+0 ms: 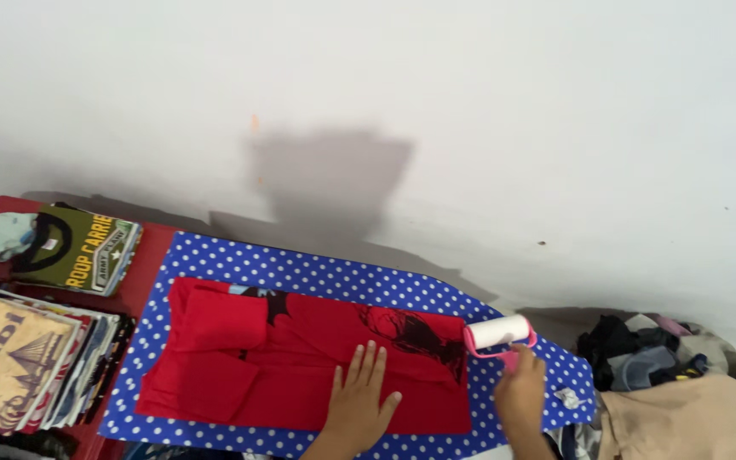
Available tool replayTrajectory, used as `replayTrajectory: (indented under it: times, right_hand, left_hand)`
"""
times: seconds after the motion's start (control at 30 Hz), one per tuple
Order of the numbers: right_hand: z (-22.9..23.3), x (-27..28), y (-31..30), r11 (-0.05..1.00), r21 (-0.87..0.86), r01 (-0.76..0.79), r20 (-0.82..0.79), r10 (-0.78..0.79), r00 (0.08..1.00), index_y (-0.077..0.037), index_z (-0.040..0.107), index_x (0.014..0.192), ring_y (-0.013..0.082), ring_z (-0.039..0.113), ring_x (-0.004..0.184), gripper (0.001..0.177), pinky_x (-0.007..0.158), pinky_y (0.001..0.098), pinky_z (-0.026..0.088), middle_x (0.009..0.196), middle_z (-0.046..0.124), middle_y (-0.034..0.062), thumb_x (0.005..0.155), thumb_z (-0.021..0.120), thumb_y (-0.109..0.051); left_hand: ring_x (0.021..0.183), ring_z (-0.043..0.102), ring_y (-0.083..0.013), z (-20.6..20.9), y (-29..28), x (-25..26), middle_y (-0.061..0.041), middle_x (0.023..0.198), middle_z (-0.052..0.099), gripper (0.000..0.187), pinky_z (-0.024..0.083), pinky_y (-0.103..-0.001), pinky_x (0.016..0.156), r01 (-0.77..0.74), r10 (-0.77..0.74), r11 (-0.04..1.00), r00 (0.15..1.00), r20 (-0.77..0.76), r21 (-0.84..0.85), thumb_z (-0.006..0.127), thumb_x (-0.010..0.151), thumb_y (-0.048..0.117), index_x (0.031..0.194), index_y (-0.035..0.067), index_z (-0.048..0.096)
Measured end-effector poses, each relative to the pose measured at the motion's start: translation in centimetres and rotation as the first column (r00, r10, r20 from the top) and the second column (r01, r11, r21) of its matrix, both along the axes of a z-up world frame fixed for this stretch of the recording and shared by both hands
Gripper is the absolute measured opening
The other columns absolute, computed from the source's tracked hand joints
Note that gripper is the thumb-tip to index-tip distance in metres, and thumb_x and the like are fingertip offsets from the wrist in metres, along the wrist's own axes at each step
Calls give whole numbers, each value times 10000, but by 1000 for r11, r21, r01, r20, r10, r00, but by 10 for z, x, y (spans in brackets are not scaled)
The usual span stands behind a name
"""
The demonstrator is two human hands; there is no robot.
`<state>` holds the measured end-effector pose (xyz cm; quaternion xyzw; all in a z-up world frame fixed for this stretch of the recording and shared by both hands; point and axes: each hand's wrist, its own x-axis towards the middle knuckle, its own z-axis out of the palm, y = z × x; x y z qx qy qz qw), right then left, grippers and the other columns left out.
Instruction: The person takes a black t-shirt and a red t-shirt from a laundry basket, places them on an ironing board, and uses a lint roller to clean the surfaces. The person folds the shirts after rolling them.
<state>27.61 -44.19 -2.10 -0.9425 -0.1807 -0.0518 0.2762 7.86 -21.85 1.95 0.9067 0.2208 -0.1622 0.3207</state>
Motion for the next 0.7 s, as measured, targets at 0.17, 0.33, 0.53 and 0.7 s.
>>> replayTrajectory:
  times: [0.17, 0.33, 0.53, 0.7]
  right_hand:
    - [-15, -21, 12, 991, 69, 116, 10, -117, 993, -21, 614, 1172, 448, 605, 1005, 330, 867, 466, 507, 1165, 541, 265, 844, 651, -20]
    - [-15, -41, 13, 995, -73, 70, 57, -66, 996, -55, 663, 1057, 364, 648, 989, 222, 878, 461, 511, 1031, 655, 167, 928, 687, -234]
    - [-46, -55, 49, 970, -65, 235, -474, -237, 848, 76, 604, 1185, 347, 704, 961, 696, 859, 419, 555, 1054, 708, 253, 817, 841, -466]
    - [-32, -54, 82, 790, 374, 487, -869, 115, 481, 21, 689, 1199, 278, 735, 947, 389, 840, 394, 580, 1072, 765, 177, 859, 725, -163]
  left_hand:
    - [1593, 10, -297, -2, -26, 17, -103, 1729, -4, 823, 116, -562, 1244, 2, -1, 988, 1000, 5, -151, 426, 1020, 503, 1635, 123, 33]
    - [1600, -14, -279, 1, -31, 18, -98, 1733, -37, 808, 108, -537, 1259, -36, 15, 973, 995, -95, -227, 382, 1036, 516, 1638, 143, -7]
    - [1592, 54, -261, 5, -23, 15, -95, 1730, -31, 834, 180, -499, 1251, -178, 177, 917, 984, -38, -357, 398, 1016, 516, 1632, 153, -31]
    - [1561, 112, -330, 4, -11, 12, -108, 1730, 25, 819, 232, -488, 1236, -326, 366, 861, 930, 31, -390, 438, 998, 491, 1646, 208, 23]
